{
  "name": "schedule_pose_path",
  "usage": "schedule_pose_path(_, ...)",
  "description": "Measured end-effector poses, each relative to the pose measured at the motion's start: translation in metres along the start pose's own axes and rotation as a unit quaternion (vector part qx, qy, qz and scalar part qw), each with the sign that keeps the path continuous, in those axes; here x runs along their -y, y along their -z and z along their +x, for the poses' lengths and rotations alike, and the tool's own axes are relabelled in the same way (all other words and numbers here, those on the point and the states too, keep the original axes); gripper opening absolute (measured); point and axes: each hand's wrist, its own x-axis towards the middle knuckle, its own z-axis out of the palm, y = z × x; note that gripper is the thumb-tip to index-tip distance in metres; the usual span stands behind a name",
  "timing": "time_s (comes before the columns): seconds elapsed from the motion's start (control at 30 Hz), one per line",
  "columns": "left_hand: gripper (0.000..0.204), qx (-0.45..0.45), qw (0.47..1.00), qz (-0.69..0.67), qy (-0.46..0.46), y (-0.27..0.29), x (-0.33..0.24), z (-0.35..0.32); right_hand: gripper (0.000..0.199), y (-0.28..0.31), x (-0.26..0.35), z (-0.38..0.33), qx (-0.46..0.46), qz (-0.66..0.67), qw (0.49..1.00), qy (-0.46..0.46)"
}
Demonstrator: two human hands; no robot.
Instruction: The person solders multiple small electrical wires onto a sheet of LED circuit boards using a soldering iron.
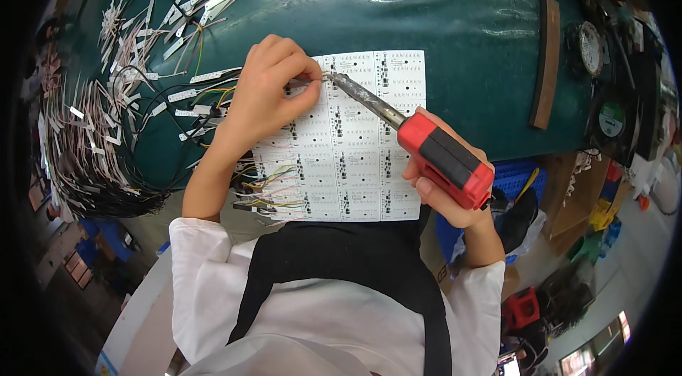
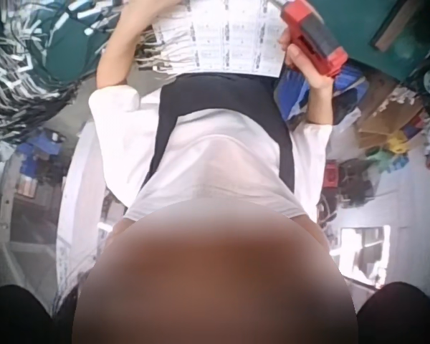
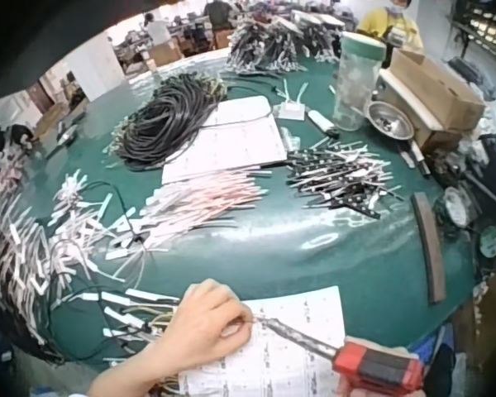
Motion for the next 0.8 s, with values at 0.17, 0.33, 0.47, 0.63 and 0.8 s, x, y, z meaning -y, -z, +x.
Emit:
schedule_pose_path(0.17,0.007,-0.005,1.000,0.011,0.000,-0.002,-0.001,0.000,0.063,-0.002,0.000,0.002,-0.009,-0.016,1.000,0.014)
schedule_pose_path(0.33,0.007,-0.006,1.000,0.017,0.008,-0.003,-0.002,0.000,0.060,-0.002,0.002,0.002,0.010,-0.060,0.998,0.034)
schedule_pose_path(0.47,0.007,-0.010,1.000,0.017,0.006,-0.003,-0.002,0.001,0.060,-0.003,0.000,0.003,0.006,-0.077,0.996,0.053)
schedule_pose_path(0.63,0.007,-0.005,1.000,0.007,0.011,-0.003,-0.001,0.001,0.068,0.000,-0.003,-0.003,-0.003,0.055,0.997,0.055)
schedule_pose_path(0.8,0.009,-0.034,0.999,0.020,-0.015,-0.006,0.001,0.001,0.084,0.015,-0.010,0.002,-0.082,0.138,0.974,0.160)
